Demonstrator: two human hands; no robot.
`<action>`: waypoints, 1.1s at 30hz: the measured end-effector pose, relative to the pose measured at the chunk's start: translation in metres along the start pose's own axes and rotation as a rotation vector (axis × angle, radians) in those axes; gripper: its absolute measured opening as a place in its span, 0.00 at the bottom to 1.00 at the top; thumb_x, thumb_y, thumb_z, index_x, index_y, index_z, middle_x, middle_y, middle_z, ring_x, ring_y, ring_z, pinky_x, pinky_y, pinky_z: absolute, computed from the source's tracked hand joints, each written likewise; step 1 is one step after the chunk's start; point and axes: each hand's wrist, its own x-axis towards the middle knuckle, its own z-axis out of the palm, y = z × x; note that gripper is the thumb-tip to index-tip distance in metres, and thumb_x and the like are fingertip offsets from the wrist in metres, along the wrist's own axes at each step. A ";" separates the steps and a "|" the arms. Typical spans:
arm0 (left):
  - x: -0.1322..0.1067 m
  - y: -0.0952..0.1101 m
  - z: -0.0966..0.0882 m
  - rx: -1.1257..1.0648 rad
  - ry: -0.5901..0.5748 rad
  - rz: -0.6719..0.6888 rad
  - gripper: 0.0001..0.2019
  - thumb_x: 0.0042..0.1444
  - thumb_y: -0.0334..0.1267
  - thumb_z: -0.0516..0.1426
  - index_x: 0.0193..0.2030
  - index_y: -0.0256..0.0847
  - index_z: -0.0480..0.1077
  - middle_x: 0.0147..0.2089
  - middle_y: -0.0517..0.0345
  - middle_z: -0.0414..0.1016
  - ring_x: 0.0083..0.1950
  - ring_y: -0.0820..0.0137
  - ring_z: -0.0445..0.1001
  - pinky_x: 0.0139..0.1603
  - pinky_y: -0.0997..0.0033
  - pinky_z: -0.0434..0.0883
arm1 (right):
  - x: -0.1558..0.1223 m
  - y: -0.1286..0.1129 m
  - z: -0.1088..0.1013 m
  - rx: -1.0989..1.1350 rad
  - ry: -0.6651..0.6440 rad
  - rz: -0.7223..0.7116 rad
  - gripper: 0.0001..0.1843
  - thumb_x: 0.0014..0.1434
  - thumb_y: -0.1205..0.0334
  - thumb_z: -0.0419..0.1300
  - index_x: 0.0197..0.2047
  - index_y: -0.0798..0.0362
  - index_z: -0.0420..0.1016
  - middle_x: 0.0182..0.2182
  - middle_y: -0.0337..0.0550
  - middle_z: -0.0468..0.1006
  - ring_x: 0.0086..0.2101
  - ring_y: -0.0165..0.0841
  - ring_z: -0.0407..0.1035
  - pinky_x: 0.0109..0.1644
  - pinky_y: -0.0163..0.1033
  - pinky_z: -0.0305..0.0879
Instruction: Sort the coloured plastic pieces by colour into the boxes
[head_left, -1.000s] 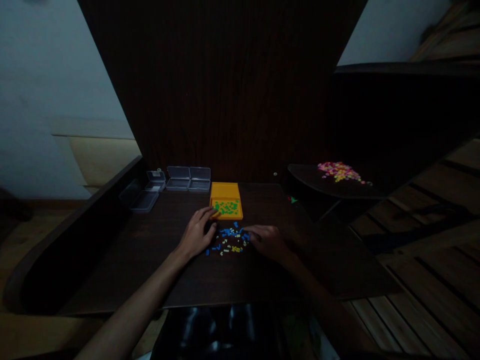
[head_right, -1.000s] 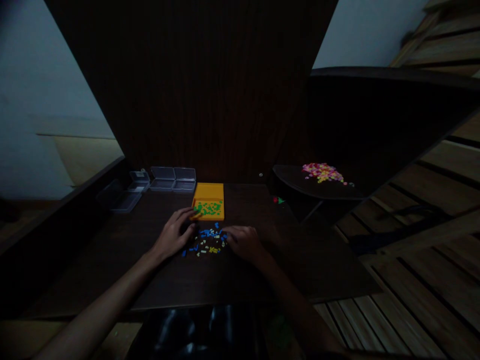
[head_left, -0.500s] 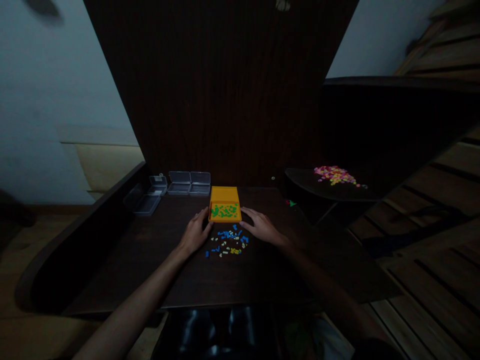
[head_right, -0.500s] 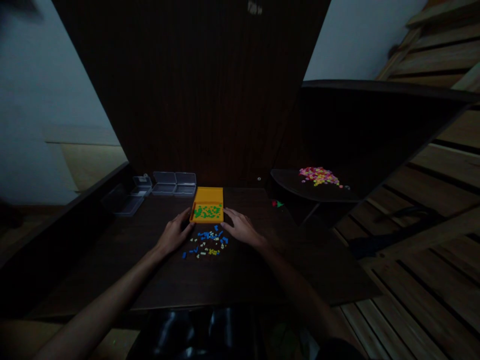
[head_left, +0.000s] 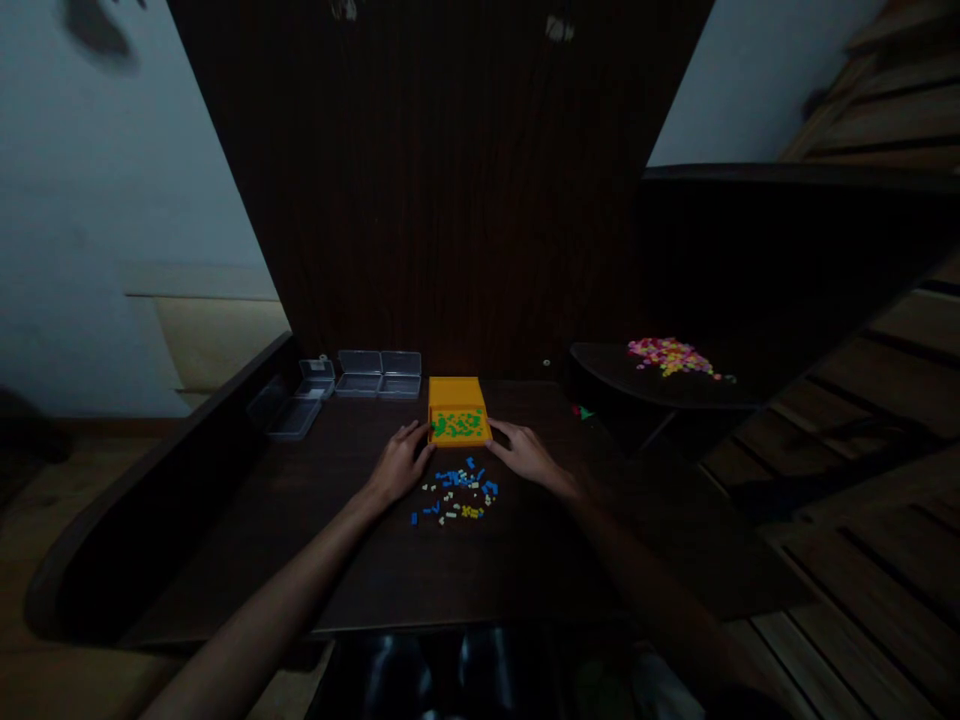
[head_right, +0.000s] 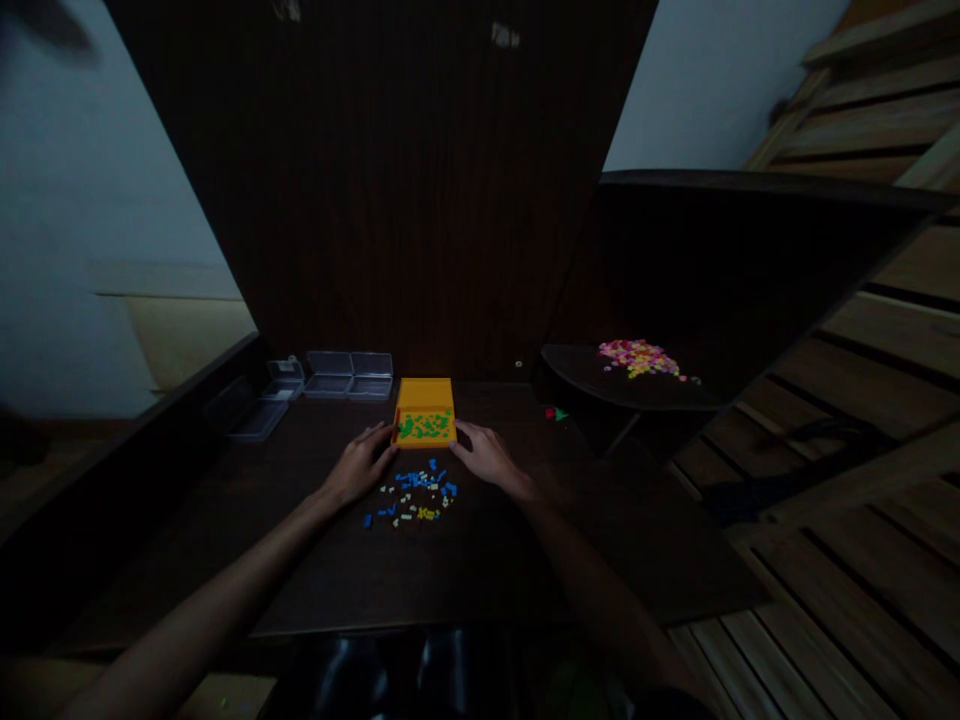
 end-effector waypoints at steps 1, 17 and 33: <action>0.001 0.000 0.001 0.001 0.003 0.008 0.22 0.62 0.44 0.48 0.59 0.36 0.65 0.63 0.43 0.66 0.67 0.57 0.61 0.67 0.51 0.59 | 0.000 0.001 0.000 0.005 0.004 0.003 0.24 0.62 0.58 0.55 0.61 0.54 0.67 0.57 0.49 0.72 0.55 0.39 0.68 0.60 0.43 0.63; 0.014 0.005 0.008 0.002 -0.008 0.057 0.22 0.63 0.43 0.48 0.60 0.36 0.65 0.59 0.42 0.69 0.62 0.58 0.67 0.64 0.55 0.64 | -0.004 0.004 -0.009 -0.015 0.049 0.059 0.23 0.60 0.60 0.56 0.59 0.53 0.70 0.56 0.48 0.72 0.54 0.39 0.69 0.59 0.43 0.64; 0.030 -0.007 -0.012 0.096 0.061 0.061 0.23 0.63 0.45 0.46 0.60 0.35 0.62 0.59 0.45 0.69 0.61 0.57 0.65 0.62 0.52 0.64 | -0.009 -0.001 -0.006 -0.191 0.017 0.189 0.28 0.62 0.56 0.55 0.64 0.50 0.62 0.55 0.45 0.74 0.52 0.41 0.70 0.57 0.45 0.65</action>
